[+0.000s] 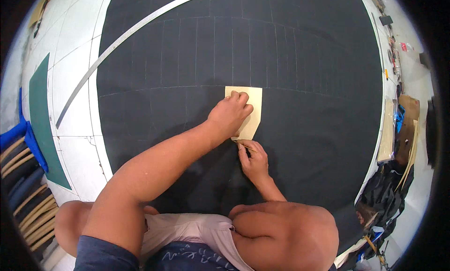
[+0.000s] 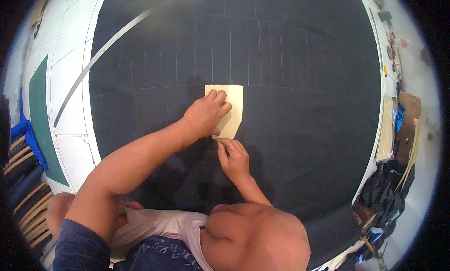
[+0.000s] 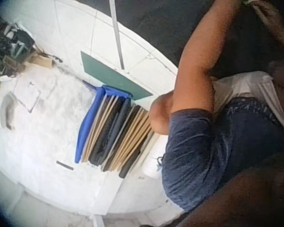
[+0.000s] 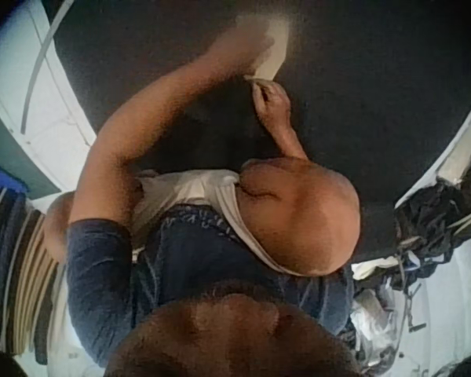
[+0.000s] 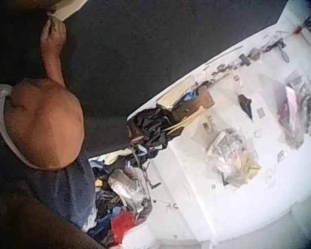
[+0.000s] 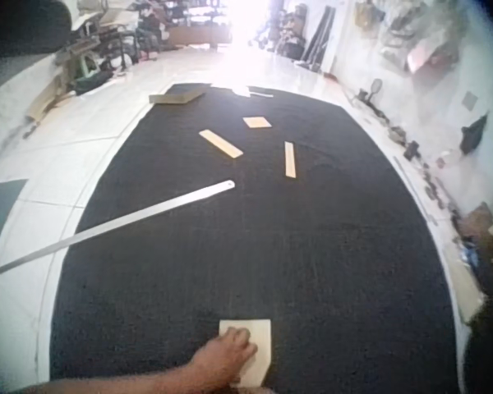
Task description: The person uses a pencil and a template to draw outlines onto a large piece of black fabric laid on the floor.
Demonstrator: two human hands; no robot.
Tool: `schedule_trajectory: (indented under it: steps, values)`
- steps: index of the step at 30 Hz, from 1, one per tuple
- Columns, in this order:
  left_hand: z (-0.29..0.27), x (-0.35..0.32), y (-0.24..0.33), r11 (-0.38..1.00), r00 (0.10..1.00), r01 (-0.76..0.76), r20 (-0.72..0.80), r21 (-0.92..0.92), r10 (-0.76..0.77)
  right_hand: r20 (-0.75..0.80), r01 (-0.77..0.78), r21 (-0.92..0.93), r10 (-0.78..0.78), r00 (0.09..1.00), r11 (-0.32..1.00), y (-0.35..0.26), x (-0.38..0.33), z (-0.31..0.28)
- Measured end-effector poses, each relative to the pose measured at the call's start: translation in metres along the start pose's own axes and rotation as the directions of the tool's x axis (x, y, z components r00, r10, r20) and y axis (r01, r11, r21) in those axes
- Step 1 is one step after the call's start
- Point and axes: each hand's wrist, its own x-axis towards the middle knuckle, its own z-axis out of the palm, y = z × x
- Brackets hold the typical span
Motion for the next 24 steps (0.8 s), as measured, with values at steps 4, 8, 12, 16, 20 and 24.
schedule_trajectory:
  steps: [4, 8, 12, 16, 20, 24]
  values:
    - [0.01, -0.001, 0.0, 1.0, 0.998, 0.011, -0.061, -0.018, -0.012, 0.009, -0.004, -0.018, 0.004, 1.0, 1.0, -0.001, 0.002, 0.001]
    - [0.012, 0.001, 0.002, 1.0, 0.998, 0.018, -0.066, 0.003, -0.017, 0.007, 0.006, -0.036, -0.006, 1.0, 0.999, 0.002, 0.001, 0.002]
    - [0.003, 0.001, 0.003, 1.0, 1.0, 0.024, -0.011, -0.005, -0.024, -0.001, 0.012, -0.094, -0.012, 1.0, 0.995, -0.004, 0.002, -0.003]
    - [0.002, -0.001, 0.004, 0.999, 0.999, 0.045, -0.006, 0.009, -0.045, -0.102, -0.088, -0.167, 0.072, 0.992, 0.982, 0.007, -0.002, -0.017]
    - [0.005, 0.004, 0.01, 0.998, 0.995, 0.063, -0.073, -0.005, -0.063, -0.051, -0.037, -0.153, 0.029, 0.998, 0.988, 0.006, 0.0, -0.018]
    - [0.008, 0.004, 0.01, 0.996, 0.995, 0.093, -0.048, -0.006, -0.093, 0.004, -0.029, -0.124, 0.03, 1.0, 0.992, 0.004, 0.001, -0.017]
